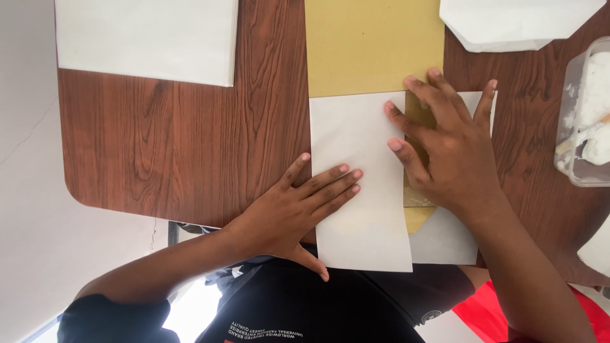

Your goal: Manually assembling paper bags by aligning paper sheets on a template, folding the edges, and applying glue with a brush.

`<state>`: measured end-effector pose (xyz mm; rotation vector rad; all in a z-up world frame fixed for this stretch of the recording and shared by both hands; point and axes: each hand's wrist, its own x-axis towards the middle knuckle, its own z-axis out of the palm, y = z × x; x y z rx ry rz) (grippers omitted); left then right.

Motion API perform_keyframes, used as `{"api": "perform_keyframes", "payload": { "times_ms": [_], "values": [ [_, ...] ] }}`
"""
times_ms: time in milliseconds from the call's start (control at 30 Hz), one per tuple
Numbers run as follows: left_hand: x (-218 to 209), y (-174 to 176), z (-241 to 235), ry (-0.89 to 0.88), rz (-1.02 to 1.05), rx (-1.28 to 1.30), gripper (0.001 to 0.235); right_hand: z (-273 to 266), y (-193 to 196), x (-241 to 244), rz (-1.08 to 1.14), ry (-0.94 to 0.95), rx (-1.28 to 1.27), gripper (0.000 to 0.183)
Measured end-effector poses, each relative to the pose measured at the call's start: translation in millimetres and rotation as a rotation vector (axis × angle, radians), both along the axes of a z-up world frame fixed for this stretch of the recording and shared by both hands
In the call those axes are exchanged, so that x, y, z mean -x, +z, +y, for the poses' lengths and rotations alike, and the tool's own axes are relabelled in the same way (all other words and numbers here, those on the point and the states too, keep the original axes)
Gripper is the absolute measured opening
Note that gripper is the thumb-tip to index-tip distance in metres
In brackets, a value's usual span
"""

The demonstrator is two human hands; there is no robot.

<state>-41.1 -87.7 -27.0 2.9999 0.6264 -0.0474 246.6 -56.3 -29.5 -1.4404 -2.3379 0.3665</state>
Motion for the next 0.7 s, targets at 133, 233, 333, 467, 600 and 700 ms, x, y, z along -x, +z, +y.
{"api": "perform_keyframes", "payload": {
  "times_ms": [133, 233, 333, 467, 600, 700],
  "values": [
    [-5.8, 2.8, -1.1, -0.026, -0.076, 0.08, 0.132, -0.1, 0.3, -0.2, 0.026, 0.0, -0.005, 0.039],
    [-7.6, 0.4, -1.0, -0.027, -0.122, 0.11, 0.121, 0.1, 0.5, 0.5, 0.013, -0.009, -0.027, 0.037],
    [-7.5, -1.6, -0.4, -0.026, -0.141, 0.148, 0.102, 0.4, 0.0, -0.5, 0.017, 0.01, -0.033, 0.044],
    [-6.9, -4.3, -2.9, -0.032, -0.06, 0.05, 0.071, 1.0, 1.7, 0.5, 0.018, 0.001, -0.022, 0.041],
    [-6.9, -3.5, -4.9, -0.034, -0.035, 0.027, 0.062, 0.8, 2.6, 0.3, 0.022, -0.004, -0.007, 0.039],
    [-6.3, -5.7, -6.1, -0.043, -0.044, 0.056, 0.071, 1.7, 2.7, -0.1, 0.018, 0.0, -0.015, 0.039]
  ]
}}
